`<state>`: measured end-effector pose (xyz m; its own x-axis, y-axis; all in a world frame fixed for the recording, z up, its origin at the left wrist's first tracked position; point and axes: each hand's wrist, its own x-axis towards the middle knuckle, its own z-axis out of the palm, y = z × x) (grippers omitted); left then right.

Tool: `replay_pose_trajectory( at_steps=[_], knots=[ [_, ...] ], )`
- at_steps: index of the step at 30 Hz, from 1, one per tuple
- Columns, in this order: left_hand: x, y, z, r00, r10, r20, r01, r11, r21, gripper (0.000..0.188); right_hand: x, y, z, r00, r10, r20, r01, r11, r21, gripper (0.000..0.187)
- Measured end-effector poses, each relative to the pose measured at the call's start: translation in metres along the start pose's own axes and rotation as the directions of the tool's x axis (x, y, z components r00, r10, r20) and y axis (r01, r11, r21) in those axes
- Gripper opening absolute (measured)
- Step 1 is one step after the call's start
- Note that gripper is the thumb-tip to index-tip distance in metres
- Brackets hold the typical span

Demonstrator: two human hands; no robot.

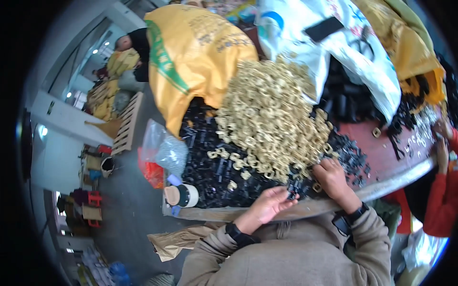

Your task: Assembling gold-colored metal clips onto black plastic components.

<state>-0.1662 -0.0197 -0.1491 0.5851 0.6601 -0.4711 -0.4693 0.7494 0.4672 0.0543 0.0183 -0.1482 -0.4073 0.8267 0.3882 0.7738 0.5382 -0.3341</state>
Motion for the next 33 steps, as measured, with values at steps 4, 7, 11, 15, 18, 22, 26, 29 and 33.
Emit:
replay_pose_trajectory(
  at_steps=[4,7,11,15,18,22,26,29,33],
  knots=[
    [-0.006,-0.003,-0.011,0.997,0.056,0.043,-0.055,0.998,-0.026,0.023,0.005,-0.005,0.000,0.990,0.118,-0.074,-0.106,0.984,0.144,0.007],
    [-0.008,0.000,-0.014,0.996,0.083,0.044,-0.081,0.996,-0.038,0.022,0.011,-0.009,0.000,0.973,0.210,-0.096,-0.178,0.946,0.270,0.004],
    [-0.003,0.006,-0.012,0.994,0.090,0.060,-0.087,0.995,-0.058,0.019,0.016,-0.011,-0.003,0.954,0.295,-0.048,-0.259,0.895,0.364,0.005],
    [0.004,0.010,-0.006,0.992,0.097,0.082,-0.092,0.994,-0.061,0.020,0.021,-0.011,-0.003,0.945,0.325,0.021,-0.305,0.861,0.408,0.005],
    [0.013,0.010,-0.004,0.989,0.111,0.093,-0.106,0.993,-0.055,0.021,0.019,-0.013,-0.002,0.926,0.357,0.120,-0.367,0.784,0.500,0.004],
    [0.029,0.004,0.003,0.981,0.156,0.113,-0.153,0.988,-0.032,0.021,0.008,-0.021,0.002,0.870,0.367,0.329,-0.489,0.559,0.670,0.003],
    [0.036,0.003,0.012,0.964,0.224,0.145,-0.226,0.974,-0.005,0.021,0.006,-0.025,0.002,0.863,0.316,0.394,-0.497,0.393,0.774,0.010],
    [0.034,-0.001,0.015,0.958,0.228,0.172,-0.228,0.973,-0.017,0.021,0.004,-0.031,-0.005,0.869,0.329,0.369,-0.477,0.358,0.803,0.015],
    [0.037,-0.004,0.014,0.959,0.200,0.202,-0.190,0.979,-0.071,0.021,0.005,-0.041,-0.019,0.843,0.322,0.430,-0.525,0.326,0.786,0.021]
  ],
)
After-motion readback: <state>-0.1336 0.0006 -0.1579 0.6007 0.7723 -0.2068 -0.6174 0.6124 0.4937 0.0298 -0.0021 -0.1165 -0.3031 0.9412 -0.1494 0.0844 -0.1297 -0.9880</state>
